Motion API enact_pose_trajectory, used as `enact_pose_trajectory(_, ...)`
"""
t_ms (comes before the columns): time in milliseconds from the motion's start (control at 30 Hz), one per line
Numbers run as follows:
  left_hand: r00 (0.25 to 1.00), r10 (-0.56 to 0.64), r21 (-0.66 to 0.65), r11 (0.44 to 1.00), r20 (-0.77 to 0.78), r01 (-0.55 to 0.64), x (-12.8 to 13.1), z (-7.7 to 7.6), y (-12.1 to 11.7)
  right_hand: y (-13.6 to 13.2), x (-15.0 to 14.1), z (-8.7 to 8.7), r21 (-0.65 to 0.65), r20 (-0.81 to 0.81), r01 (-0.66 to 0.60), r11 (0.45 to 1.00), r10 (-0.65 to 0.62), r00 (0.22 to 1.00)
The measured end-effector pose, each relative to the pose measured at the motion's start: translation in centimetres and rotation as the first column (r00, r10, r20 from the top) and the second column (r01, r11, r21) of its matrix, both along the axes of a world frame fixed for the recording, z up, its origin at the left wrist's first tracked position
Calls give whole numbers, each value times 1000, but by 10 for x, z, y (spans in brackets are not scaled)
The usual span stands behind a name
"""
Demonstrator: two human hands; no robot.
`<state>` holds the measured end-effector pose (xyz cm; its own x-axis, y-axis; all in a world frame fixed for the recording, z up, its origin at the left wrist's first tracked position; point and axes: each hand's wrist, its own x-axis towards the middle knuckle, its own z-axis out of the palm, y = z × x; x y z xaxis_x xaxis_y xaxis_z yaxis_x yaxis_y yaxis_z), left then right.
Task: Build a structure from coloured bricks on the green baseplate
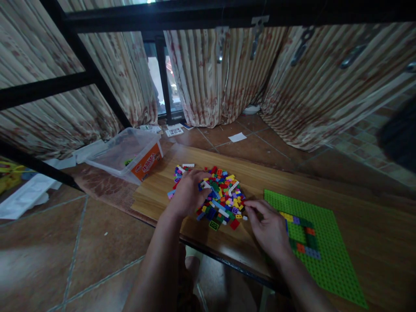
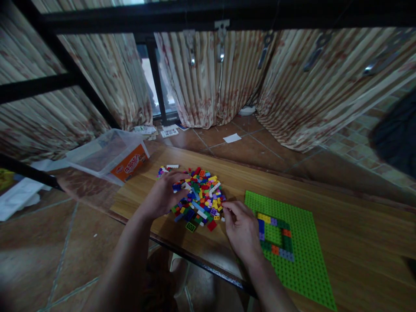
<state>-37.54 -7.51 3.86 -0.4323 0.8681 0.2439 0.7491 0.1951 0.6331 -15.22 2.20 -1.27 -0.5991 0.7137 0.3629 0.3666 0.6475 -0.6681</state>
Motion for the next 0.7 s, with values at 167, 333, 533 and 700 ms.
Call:
enact_pose_trajectory(167, 976, -113, -108, 990, -185, 94, 15, -4, 11, -1, 0, -3, -10, -18, -22, 1000, 21, 1000)
enact_pose_trajectory(333, 969, -60, -181, 983, -238, 17, 20, -10, 19, 2, 6, -2, -14, -29, -15, 1000, 14, 999)
enact_pose_trajectory(533, 963, -59, -209, 978, -261, 3, 22, -8, 22, 1, 9, 2, -10, -26, 7, 1000, -7, 1000)
enact_pose_trajectory(700, 958, -70, -212, 977, -278, 10, 21, -9, 26, -4, 7, 6, -9, -21, -6, 1000, 6, 1000)
